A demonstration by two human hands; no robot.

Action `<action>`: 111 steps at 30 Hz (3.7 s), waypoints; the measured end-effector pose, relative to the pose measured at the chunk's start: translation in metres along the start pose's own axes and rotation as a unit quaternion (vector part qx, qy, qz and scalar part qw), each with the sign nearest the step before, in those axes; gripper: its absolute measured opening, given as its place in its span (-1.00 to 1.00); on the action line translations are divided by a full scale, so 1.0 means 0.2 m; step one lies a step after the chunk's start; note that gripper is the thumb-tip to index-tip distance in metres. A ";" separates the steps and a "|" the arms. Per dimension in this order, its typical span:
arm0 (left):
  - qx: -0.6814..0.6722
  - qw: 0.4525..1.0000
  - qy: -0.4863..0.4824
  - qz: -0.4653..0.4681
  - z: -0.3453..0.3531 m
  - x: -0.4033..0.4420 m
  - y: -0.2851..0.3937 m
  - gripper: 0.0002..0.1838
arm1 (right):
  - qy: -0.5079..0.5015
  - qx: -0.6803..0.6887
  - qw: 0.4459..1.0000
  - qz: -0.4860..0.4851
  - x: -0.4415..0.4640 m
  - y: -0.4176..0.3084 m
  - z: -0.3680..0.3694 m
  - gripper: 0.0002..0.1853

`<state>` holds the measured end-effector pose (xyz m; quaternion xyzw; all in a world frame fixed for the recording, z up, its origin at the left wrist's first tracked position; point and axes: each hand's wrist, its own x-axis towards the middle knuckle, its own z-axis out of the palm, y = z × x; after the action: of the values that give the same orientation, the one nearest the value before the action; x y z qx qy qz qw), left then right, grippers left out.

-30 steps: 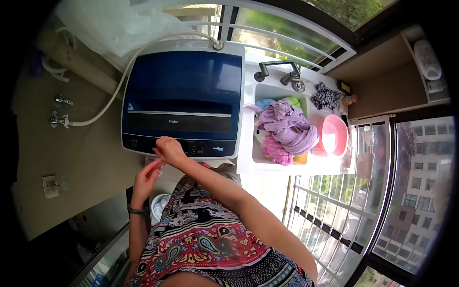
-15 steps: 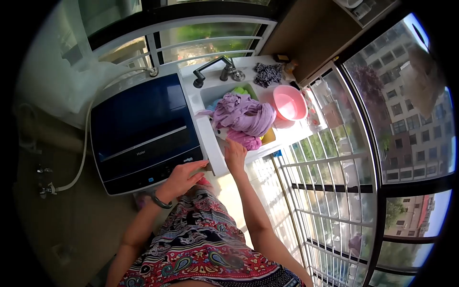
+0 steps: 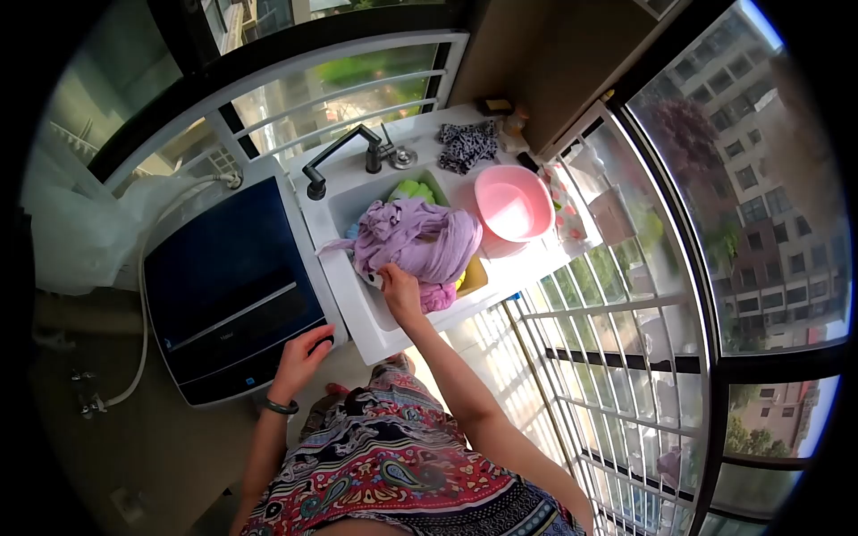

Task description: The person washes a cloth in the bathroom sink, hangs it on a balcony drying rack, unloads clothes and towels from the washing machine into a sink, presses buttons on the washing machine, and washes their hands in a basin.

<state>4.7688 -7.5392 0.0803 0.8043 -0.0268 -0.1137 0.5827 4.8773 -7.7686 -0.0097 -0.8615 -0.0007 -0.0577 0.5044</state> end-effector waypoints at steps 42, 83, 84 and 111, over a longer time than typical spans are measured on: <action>-0.418 0.874 0.143 -0.201 2.08 1.85 0.34 -0.42 | -0.053 0.195 0.948 0.247 1.30 1.60 -1.23 -0.72; -0.159 0.917 0.143 -0.337 2.35 2.35 -0.06 -0.66 | -0.011 0.397 0.839 0.372 1.26 1.44 -1.28 -0.67; -0.410 0.830 0.164 -0.341 2.36 2.35 -0.05 -0.65 | -0.042 0.590 0.680 0.434 1.26 1.45 -1.26 -0.78; -0.378 0.790 0.256 -0.408 2.38 2.43 -0.06 -0.65 | 0.020 0.452 0.843 0.291 1.06 1.07 -1.32 -0.76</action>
<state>5.1383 -8.0641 -0.1447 0.4555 0.4994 -0.1318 0.7251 5.0746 -8.1147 -0.0467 -0.4972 0.2344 0.0810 0.8314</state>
